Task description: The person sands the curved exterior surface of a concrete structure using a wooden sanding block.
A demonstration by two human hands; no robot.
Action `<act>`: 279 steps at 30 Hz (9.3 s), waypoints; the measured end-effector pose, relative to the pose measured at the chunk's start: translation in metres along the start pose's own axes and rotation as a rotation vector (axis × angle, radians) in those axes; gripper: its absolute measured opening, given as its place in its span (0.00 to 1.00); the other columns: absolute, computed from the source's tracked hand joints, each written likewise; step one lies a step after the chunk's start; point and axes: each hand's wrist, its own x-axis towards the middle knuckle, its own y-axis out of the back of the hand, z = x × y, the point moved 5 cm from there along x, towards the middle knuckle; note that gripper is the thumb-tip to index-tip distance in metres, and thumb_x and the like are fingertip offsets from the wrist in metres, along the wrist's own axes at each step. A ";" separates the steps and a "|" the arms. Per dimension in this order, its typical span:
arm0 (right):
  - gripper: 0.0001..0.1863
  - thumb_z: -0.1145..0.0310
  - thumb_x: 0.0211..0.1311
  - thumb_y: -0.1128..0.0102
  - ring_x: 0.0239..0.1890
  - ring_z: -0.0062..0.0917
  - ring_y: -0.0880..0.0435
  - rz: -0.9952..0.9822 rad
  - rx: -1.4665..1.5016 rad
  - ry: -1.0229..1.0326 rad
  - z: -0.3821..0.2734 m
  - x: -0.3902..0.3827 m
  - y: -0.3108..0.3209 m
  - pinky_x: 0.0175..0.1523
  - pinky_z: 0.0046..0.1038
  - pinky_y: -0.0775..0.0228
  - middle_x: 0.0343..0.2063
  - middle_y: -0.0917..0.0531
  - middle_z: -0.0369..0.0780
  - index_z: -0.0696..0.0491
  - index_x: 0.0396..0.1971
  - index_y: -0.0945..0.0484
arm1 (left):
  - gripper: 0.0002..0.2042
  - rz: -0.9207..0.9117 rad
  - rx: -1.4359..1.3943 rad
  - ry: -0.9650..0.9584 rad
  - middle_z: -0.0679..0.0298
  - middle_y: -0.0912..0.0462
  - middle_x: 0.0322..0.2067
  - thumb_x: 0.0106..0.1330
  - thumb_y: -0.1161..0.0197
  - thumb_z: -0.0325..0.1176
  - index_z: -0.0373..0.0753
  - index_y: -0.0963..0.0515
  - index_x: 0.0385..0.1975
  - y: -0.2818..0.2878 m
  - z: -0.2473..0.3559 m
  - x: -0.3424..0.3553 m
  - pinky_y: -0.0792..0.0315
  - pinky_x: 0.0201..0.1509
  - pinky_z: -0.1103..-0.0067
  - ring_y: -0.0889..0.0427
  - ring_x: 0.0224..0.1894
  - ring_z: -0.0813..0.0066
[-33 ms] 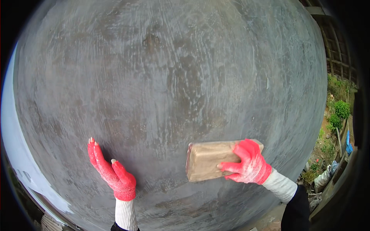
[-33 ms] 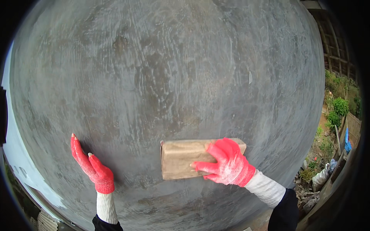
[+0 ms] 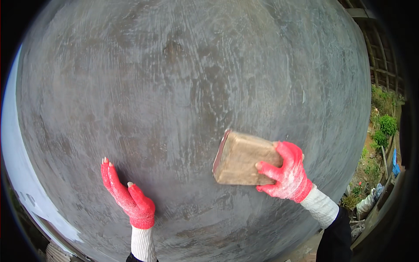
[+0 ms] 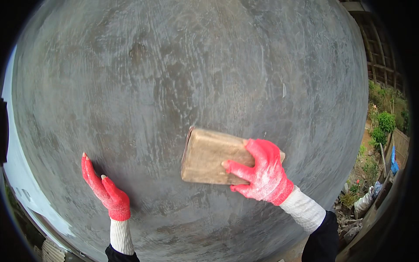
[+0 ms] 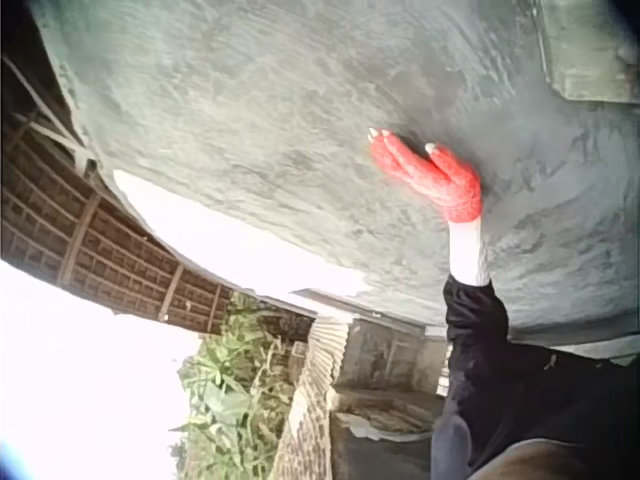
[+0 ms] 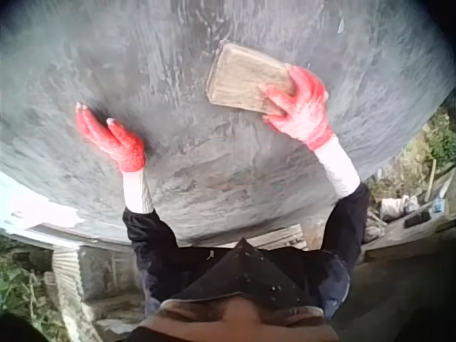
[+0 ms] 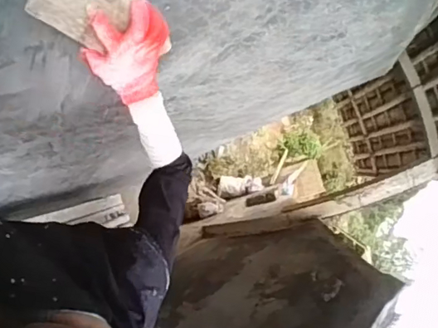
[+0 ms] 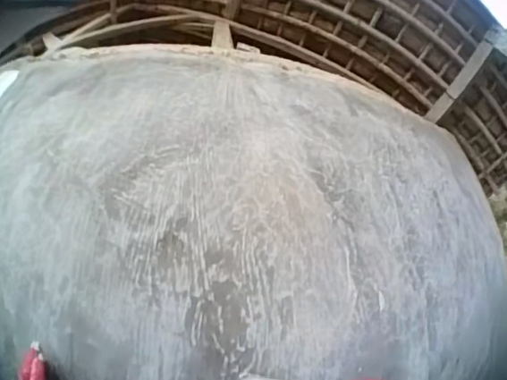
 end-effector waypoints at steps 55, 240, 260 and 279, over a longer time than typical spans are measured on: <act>0.43 0.38 0.55 0.44 0.68 0.44 0.36 0.434 -0.208 -0.572 -0.036 0.478 0.086 0.69 0.45 0.44 0.72 0.43 0.41 0.31 0.72 0.42 | 0.29 -0.093 -0.193 -0.096 0.44 0.30 0.58 0.52 0.35 0.36 0.29 0.29 0.55 0.003 -0.002 0.006 0.38 0.67 0.54 0.34 0.62 0.37; 0.35 0.54 0.40 0.27 0.51 0.39 0.22 0.328 -0.052 0.353 -0.048 0.286 0.041 0.55 0.39 0.27 0.52 0.24 0.44 0.53 0.52 0.23 | 0.51 -0.156 0.272 -0.663 0.54 0.34 0.62 0.41 0.22 0.53 0.46 0.40 0.69 -0.042 0.079 0.225 0.43 0.70 0.53 0.39 0.67 0.45; 0.25 0.81 0.64 0.53 0.59 0.17 0.28 0.779 0.445 -0.365 0.174 0.092 0.033 0.56 0.20 0.31 0.61 0.27 0.34 0.50 0.61 0.25 | 0.42 -0.196 0.400 -0.482 0.48 0.29 0.54 0.51 0.25 0.48 0.50 0.35 0.68 -0.077 0.122 0.179 0.32 0.62 0.64 0.28 0.58 0.50; 0.26 0.72 0.51 0.34 0.61 0.47 0.31 0.659 -0.174 -0.262 0.145 0.093 0.046 0.64 0.42 0.36 0.58 0.29 0.50 0.53 0.53 0.24 | 0.47 -0.317 0.339 -0.401 0.48 0.32 0.56 0.38 0.20 0.41 0.49 0.33 0.66 -0.089 0.176 0.048 0.35 0.60 0.59 0.31 0.57 0.48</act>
